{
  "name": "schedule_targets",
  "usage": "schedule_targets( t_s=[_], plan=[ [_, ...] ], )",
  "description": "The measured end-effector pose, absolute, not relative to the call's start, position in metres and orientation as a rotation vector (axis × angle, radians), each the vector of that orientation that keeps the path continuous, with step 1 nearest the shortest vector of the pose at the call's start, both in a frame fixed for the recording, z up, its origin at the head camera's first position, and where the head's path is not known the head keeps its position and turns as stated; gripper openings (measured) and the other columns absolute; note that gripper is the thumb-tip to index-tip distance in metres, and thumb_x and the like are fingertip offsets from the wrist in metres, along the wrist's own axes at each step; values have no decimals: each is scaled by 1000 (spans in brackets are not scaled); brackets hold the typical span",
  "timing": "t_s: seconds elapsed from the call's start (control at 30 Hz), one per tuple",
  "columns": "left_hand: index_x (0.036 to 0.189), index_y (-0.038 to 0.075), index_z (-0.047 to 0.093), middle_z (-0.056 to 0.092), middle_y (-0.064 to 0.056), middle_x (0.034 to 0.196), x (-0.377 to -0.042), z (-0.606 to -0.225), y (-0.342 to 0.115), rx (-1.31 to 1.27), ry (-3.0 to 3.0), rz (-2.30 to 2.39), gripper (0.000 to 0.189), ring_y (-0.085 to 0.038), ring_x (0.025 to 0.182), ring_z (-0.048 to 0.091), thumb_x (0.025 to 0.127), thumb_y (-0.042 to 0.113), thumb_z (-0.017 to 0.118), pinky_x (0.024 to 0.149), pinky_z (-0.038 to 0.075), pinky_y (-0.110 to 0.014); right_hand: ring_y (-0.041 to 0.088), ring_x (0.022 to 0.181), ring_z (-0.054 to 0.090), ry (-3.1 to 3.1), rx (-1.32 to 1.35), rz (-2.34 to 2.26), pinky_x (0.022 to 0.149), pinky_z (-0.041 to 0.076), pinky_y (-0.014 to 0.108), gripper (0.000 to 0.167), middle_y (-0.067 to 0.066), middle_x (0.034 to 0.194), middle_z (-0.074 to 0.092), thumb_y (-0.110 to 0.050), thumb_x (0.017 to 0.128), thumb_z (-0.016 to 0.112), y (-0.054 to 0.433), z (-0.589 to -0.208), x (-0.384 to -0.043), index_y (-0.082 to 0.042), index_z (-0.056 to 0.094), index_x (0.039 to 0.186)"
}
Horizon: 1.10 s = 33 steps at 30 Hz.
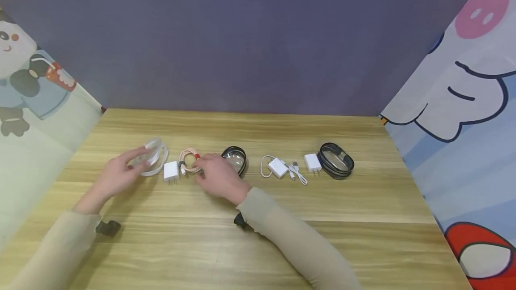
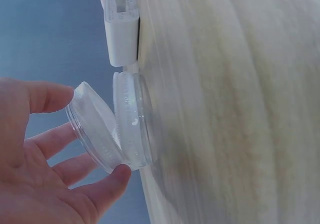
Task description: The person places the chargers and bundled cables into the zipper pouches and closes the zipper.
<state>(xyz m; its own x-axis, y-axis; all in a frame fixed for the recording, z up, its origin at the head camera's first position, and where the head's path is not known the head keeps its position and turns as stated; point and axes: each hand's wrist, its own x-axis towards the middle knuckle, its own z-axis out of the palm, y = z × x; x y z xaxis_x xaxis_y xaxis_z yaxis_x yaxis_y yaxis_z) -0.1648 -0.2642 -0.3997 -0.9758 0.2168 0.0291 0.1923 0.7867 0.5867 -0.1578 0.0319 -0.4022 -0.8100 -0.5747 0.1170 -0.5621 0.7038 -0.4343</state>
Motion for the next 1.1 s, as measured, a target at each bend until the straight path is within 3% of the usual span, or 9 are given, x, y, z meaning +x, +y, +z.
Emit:
schedule_targets(
  t_s=[0.23,0.43,0.63,0.93,1.1],
  plan=[
    [139,0,53,43,-28,147,-162,-398,-265,337,2934,951,50,-55,131,38,102,34,55,104,30,-72,15,115,60,2903,-1011,-646,105,44,29,34,-3,123,68,-20,91,69,20,-407,-160,-16,68,124],
    [139,2,53,43,-26,148,-161,-401,-265,331,2950,923,51,-54,132,39,102,37,54,104,31,-71,12,104,62,2867,-950,-661,92,51,25,35,-6,122,69,-18,90,72,14,-412,-163,-20,69,124],
    [140,2,53,42,-27,148,-161,-400,-266,318,2944,925,51,-54,132,38,102,37,54,103,30,-72,9,95,60,2842,-948,-634,84,51,22,34,-10,119,70,-18,90,72,10,-410,-163,-23,70,124],
    [139,2,53,41,-27,149,-160,-399,-265,318,2938,929,51,-55,133,36,102,36,54,104,30,-72,8,88,54,2852,-954,-535,81,46,23,17,-13,96,70,-27,84,81,9,-412,-165,-26,76,100],
    [140,2,53,41,-27,149,-161,-399,-265,317,2933,919,51,-54,133,37,102,37,54,105,30,-71,8,88,54,2872,-940,-565,83,46,24,9,-14,93,68,-31,90,74,11,-415,-166,-27,77,98]
  ],
)
